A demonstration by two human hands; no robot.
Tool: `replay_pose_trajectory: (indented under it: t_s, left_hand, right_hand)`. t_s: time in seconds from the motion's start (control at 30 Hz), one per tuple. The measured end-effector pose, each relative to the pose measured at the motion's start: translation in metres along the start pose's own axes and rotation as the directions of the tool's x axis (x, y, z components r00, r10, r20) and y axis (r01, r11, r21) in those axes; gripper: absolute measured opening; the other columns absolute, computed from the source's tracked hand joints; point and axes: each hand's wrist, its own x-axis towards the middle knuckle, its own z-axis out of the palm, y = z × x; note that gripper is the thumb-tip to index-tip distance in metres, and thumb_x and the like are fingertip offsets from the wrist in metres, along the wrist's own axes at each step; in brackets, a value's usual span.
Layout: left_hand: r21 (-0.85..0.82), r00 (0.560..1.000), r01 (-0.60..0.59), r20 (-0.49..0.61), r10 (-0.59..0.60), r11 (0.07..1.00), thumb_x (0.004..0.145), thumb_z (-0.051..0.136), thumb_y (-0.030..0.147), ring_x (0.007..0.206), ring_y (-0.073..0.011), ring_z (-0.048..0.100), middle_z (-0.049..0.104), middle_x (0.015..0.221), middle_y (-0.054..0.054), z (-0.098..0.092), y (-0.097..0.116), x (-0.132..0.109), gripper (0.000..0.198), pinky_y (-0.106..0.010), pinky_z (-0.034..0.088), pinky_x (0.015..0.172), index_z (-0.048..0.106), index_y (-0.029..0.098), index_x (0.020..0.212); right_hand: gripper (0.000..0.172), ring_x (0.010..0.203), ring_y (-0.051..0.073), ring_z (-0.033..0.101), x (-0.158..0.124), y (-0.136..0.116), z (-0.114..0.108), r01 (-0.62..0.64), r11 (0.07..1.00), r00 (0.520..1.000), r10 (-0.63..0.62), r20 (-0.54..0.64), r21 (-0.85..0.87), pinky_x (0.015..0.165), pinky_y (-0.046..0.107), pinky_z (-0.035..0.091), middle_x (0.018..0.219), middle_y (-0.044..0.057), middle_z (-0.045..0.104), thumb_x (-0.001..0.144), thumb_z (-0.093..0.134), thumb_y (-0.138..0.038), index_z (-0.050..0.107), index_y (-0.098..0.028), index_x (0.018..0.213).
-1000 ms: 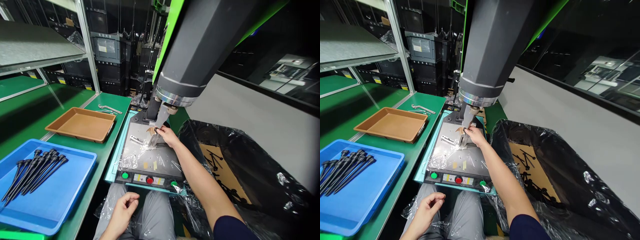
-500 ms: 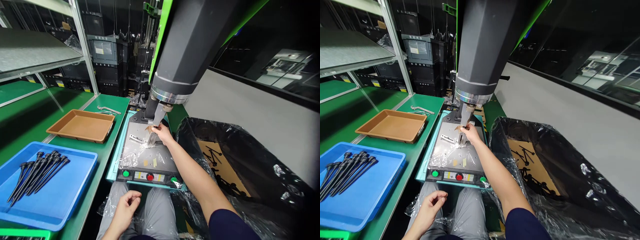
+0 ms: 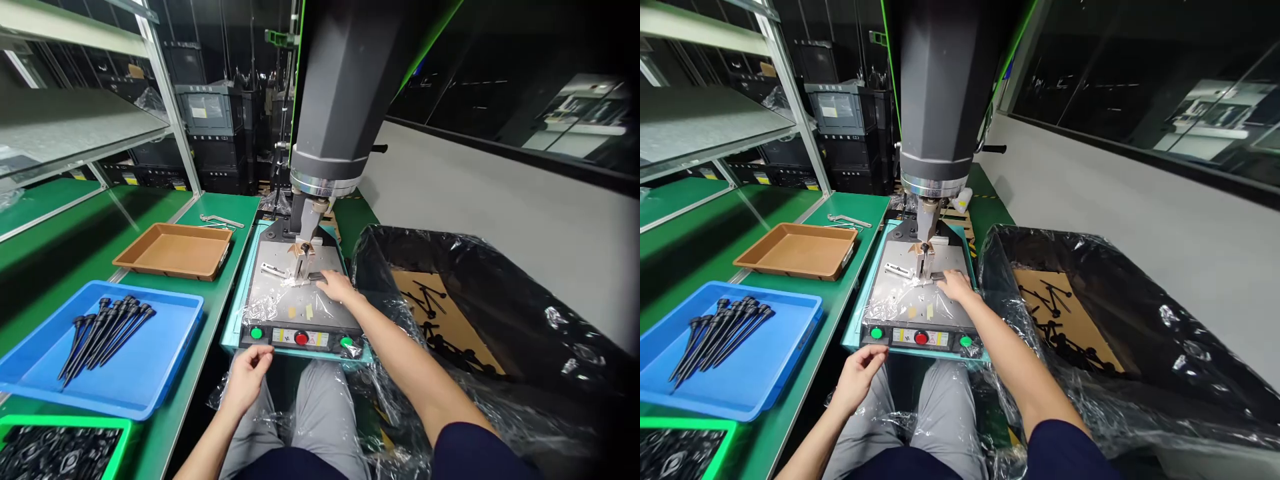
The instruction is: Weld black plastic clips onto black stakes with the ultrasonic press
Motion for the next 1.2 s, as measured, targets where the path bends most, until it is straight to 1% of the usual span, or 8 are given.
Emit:
replay_pose_trajectory:
  t_s: [0.13,0.3,0.43,0.57,0.73,0.83,0.93,1.2]
  left_hand:
    - [0.038,0.997,-0.081,-0.007,0.081,0.996,0.080,0.062,0.043,0.093,-0.0235,0.066,0.073,0.098,-0.009,0.000,0.022,0.034,0.033,-0.039,0.050,0.089,0.070,0.016,0.097]
    - [0.301,0.975,-0.121,-0.141,0.170,0.946,0.082,0.057,0.037,0.101,-0.0262,0.064,0.068,0.111,-0.013,-0.017,0.031,0.081,0.035,-0.041,0.046,0.092,0.067,0.014,0.106]
    - [0.534,0.942,0.032,-0.299,0.154,0.845,0.077,0.062,0.039,0.119,-0.0320,0.053,0.059,0.127,-0.019,-0.040,0.025,0.116,0.051,-0.042,0.037,0.101,0.060,0.010,0.119]
    - [0.410,0.962,0.243,-0.217,-0.165,0.879,0.074,0.062,0.058,0.081,-0.0243,0.066,0.070,0.098,-0.014,-0.053,0.020,0.135,0.053,-0.032,0.047,0.071,0.067,0.011,0.099]
    - [0.085,0.952,0.306,0.009,-0.307,0.948,0.063,0.073,0.058,0.039,-0.0035,0.033,0.059,0.063,0.001,-0.064,0.029,0.134,0.047,-0.021,0.020,0.041,0.061,0.014,0.072]
    - [-0.174,0.959,0.260,0.160,-0.233,0.950,0.059,0.081,0.047,0.041,-0.0027,0.031,0.049,0.056,0.006,-0.068,0.043,0.131,0.042,-0.019,0.016,0.041,0.060,0.014,0.075]
    - [-0.310,0.992,0.104,0.102,-0.076,0.945,0.061,0.082,0.041,0.046,-0.0042,0.038,0.049,0.055,0.006,-0.067,0.059,0.137,0.038,-0.018,0.026,0.045,0.059,0.015,0.076]
    - [-0.179,0.985,-0.172,-0.040,0.168,0.969,0.064,0.078,0.043,0.045,-0.0058,0.046,0.058,0.060,0.004,-0.050,0.114,0.212,0.036,-0.019,0.029,0.044,0.058,0.016,0.077]
  right_hand:
    - [0.038,0.112,0.032,0.052,0.000,-0.001,0.008,0.046,0.994,0.997,-0.040,0.059,-0.103,0.094,0.043,0.035,0.111,0.013,0.066,0.077,0.066,-0.030,0.066,-0.019,0.113]
    - [0.011,0.080,0.021,0.060,-0.002,0.000,0.003,0.156,0.986,0.980,-0.147,0.131,-0.056,0.075,0.030,0.041,0.080,0.005,0.068,0.076,0.061,-0.024,0.070,-0.019,0.080]
    - [0.012,0.074,0.016,0.058,-0.011,-0.006,-0.018,0.290,0.955,0.949,-0.296,0.108,0.065,0.069,0.025,0.042,0.081,0.003,0.066,0.077,0.055,-0.023,0.066,-0.018,0.081]
    - [0.018,0.064,0.014,0.055,-0.009,-0.014,-0.044,0.352,0.907,0.930,-0.367,0.023,0.229,0.062,0.025,0.042,0.080,0.002,0.065,0.078,0.056,-0.027,0.065,-0.018,0.091]
    - [0.027,0.063,0.014,0.054,0.017,-0.023,-0.067,0.268,0.850,0.952,-0.305,0.009,0.454,0.057,0.024,0.043,0.078,0.003,0.064,0.070,0.065,-0.034,0.066,-0.016,0.091]
    - [0.029,0.057,0.012,0.051,0.035,-0.025,-0.074,0.165,0.813,0.959,-0.265,0.102,0.558,0.051,0.023,0.040,0.073,0.004,0.066,0.067,0.068,-0.038,0.065,-0.016,0.085]
    - [0.032,0.052,0.011,0.048,0.047,-0.022,-0.081,0.152,0.777,0.961,-0.261,0.093,0.610,0.049,0.023,0.037,0.071,0.005,0.068,0.067,0.069,-0.044,0.064,-0.016,0.082]
    - [0.038,0.048,0.009,0.041,0.071,-0.001,-0.108,0.125,0.796,0.987,-0.160,0.007,0.593,0.047,0.022,0.032,0.071,0.005,0.068,0.067,0.070,-0.051,0.063,-0.016,0.079]
